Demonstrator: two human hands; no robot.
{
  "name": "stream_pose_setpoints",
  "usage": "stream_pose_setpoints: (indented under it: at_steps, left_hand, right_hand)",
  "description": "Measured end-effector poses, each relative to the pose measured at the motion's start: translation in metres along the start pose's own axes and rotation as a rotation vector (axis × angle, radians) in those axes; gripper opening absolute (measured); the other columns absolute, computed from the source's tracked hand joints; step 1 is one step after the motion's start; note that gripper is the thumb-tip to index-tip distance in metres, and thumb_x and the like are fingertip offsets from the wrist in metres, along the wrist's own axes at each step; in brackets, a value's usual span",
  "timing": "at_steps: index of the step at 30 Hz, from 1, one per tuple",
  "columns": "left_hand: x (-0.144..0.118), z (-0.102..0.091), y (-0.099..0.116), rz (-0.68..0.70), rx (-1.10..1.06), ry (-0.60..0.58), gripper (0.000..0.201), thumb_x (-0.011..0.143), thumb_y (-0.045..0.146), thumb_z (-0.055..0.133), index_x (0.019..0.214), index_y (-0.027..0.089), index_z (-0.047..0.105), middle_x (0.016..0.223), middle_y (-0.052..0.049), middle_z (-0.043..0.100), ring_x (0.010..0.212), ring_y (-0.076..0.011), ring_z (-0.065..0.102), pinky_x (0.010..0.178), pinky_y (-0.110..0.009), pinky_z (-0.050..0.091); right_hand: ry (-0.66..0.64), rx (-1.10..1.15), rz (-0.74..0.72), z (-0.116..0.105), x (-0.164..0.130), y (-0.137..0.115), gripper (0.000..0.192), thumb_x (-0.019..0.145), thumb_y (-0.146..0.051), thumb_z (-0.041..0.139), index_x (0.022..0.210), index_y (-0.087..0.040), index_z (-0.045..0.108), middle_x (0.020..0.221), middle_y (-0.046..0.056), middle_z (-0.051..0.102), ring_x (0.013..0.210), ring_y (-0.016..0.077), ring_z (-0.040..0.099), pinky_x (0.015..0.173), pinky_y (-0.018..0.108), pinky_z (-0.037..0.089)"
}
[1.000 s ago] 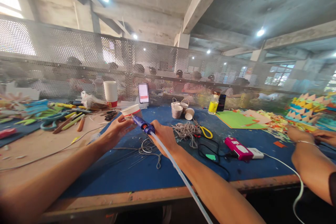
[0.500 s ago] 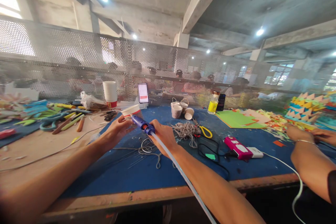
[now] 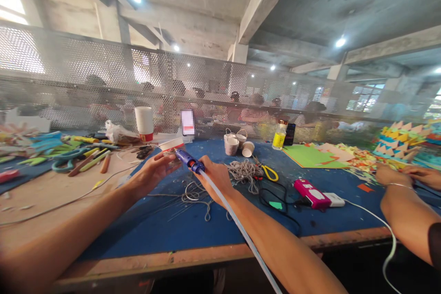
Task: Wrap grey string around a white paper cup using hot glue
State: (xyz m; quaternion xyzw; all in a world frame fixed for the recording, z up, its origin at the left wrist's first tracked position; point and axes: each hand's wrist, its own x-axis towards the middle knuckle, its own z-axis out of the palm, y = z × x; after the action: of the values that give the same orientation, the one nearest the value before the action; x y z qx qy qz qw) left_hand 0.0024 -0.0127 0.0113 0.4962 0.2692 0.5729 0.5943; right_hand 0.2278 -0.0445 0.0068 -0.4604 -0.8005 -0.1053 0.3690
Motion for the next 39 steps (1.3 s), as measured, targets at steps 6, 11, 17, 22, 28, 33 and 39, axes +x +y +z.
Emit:
stream_pose_setpoints:
  at_steps: [6, 11, 17, 22, 28, 33, 39]
  left_hand:
    - [-0.0011, 0.0015, 0.0017, 0.003, -0.031, 0.006, 0.036, 0.074, 0.028, 0.086, 0.108, 0.021, 0.078, 0.122, -0.008, 0.077, 0.114, -0.026, 0.071, 0.105, -0.041, 0.052]
    - [-0.0019, 0.0032, 0.0032, -0.001, -0.046, 0.012, 0.034, 0.074, 0.029, 0.085, 0.106, 0.021, 0.078, 0.121, -0.007, 0.077, 0.116, -0.0264, 0.069, 0.104, -0.042, 0.052]
    - [-0.0009, 0.0015, 0.0008, 0.01, -0.035, -0.006, 0.036, 0.074, 0.029, 0.086, 0.108, 0.021, 0.078, 0.127, -0.009, 0.075, 0.121, -0.0272, 0.067, 0.104, -0.041, 0.052]
    - [0.0019, -0.002, -0.0029, 0.014, -0.012, -0.012, 0.04, 0.074, 0.026, 0.087, 0.112, 0.021, 0.078, 0.125, -0.009, 0.075, 0.116, -0.0242, 0.069, 0.104, -0.038, 0.053]
    - [0.0016, -0.0024, -0.0019, 0.016, -0.025, -0.023, 0.038, 0.075, 0.024, 0.085, 0.112, 0.02, 0.077, 0.127, -0.01, 0.075, 0.12, -0.027, 0.067, 0.106, -0.042, 0.052]
    - [0.0013, -0.0026, -0.0012, 0.007, -0.033, -0.037, 0.038, 0.076, 0.025, 0.084, 0.113, 0.021, 0.078, 0.128, -0.01, 0.075, 0.122, -0.0276, 0.067, 0.108, -0.041, 0.05]
    - [0.0036, -0.0048, -0.0027, 0.014, -0.031, -0.042, 0.035, 0.076, 0.024, 0.083, 0.111, 0.02, 0.078, 0.127, -0.01, 0.075, 0.123, -0.0288, 0.066, 0.111, -0.045, 0.048]
  right_hand:
    - [0.008, 0.001, -0.002, 0.0001, 0.0001, 0.0009, 0.023, 0.103, -0.046, 0.057, 0.103, -0.023, 0.057, 0.078, 0.0, 0.074, 0.066, 0.019, 0.071, 0.057, 0.025, 0.03]
    - [0.014, -0.027, 0.008, -0.0013, 0.0005, 0.0, 0.023, 0.103, -0.046, 0.057, 0.103, -0.023, 0.058, 0.075, 0.0, 0.073, 0.063, 0.0182, 0.069, 0.056, 0.025, 0.029]
    - [0.02, -0.028, 0.006, -0.002, 0.0008, -0.0011, 0.024, 0.103, -0.047, 0.055, 0.102, -0.023, 0.058, 0.074, 0.0, 0.072, 0.063, 0.0179, 0.068, 0.056, 0.025, 0.028]
    - [0.007, -0.015, 0.009, 0.0001, 0.0007, 0.0002, 0.024, 0.103, -0.047, 0.056, 0.103, -0.023, 0.058, 0.075, 0.0, 0.072, 0.064, 0.0185, 0.068, 0.056, 0.025, 0.029]
    - [0.008, -0.005, 0.031, -0.0026, 0.0009, -0.0023, 0.024, 0.103, -0.046, 0.056, 0.102, -0.023, 0.058, 0.074, -0.001, 0.072, 0.062, 0.018, 0.067, 0.056, 0.025, 0.028]
    - [0.016, 0.005, 0.038, -0.0035, 0.0014, -0.0022, 0.023, 0.103, -0.045, 0.057, 0.101, -0.022, 0.059, 0.071, -0.001, 0.071, 0.06, 0.0167, 0.066, 0.055, 0.025, 0.027]
    - [0.029, 0.006, 0.02, -0.0004, 0.0011, -0.0002, 0.024, 0.102, -0.045, 0.058, 0.101, -0.022, 0.059, 0.07, -0.001, 0.07, 0.058, 0.0163, 0.065, 0.055, 0.025, 0.026]
